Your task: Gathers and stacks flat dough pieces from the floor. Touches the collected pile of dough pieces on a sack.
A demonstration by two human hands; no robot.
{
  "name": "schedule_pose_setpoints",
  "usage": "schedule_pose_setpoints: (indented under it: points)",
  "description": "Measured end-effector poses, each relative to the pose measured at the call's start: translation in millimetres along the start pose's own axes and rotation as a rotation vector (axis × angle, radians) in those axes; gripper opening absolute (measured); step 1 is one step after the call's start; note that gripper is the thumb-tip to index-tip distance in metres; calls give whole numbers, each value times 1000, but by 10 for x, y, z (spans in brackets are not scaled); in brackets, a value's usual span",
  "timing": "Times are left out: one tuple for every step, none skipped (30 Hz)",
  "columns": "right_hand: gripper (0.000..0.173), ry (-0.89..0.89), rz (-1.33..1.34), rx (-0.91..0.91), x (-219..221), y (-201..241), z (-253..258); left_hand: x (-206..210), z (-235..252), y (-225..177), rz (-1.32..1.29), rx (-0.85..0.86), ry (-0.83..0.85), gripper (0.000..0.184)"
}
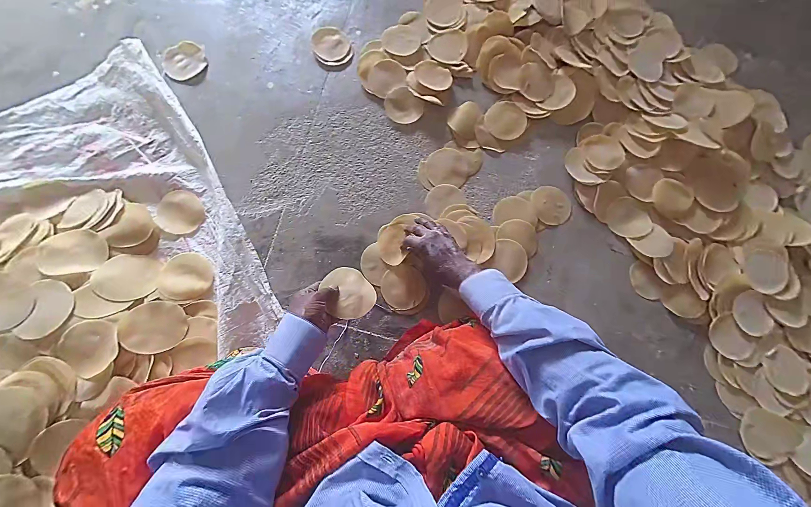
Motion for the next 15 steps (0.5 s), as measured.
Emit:
schedule_pose_setpoints:
  points:
    - [22,-62,25,-14,-18,-27,18,0,76,53,-4,-1,-8,26]
    - [22,-123,68,-15,-46,-59,25,29,155,101,1,-1,-11,28]
    - [23,-172,127,14,-111,-89,27,83,245,132,-3,8,-6,30]
    - [23,-229,189,72,-210,-126,23,160,300,118,-8,25,19,30]
    - [23,-298,248,135,-327,-160,10,239,318,75,-7,43,49,28]
    - [23,-362,294,181,-445,-191,1,297,335,31,-24,60,79,26]
    - [21,-421,343,211,-547,-205,-7,332,351,1,-49,67,99,25]
    - [21,-454,403,223,-626,-185,-20,347,354,-15,-80,61,113,25]
    - [20,-457,489,225,-671,-129,-32,355,349,-22,-121,45,125,27]
    - [19,-426,598,222,-692,-29,-47,368,335,-20,-179,23,138,28]
    - [17,-370,716,219,-687,118,-69,385,310,-12,-247,-8,166,31]
    - [16,-299,830,218,-658,276,-84,415,278,-12,-318,-39,220,40]
    - [16,-226,916,210,-606,411,-82,455,239,-23,-365,-64,301,53]
    - [17,-170,947,203,-538,479,-60,485,223,-25,-386,-77,388,62]
    - [20,-147,883,212,-486,478,-35,488,233,-19,-380,-65,418,59]
Point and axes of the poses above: each hand's wrist, its own z-axis towards the middle knuckle, its own x-axis out of the palm, y = z × x, the point moved 6 cm from there along z, towards the middle knuckle, and after that the axes turned 3 degrees about -z, right-handed, at the moved point
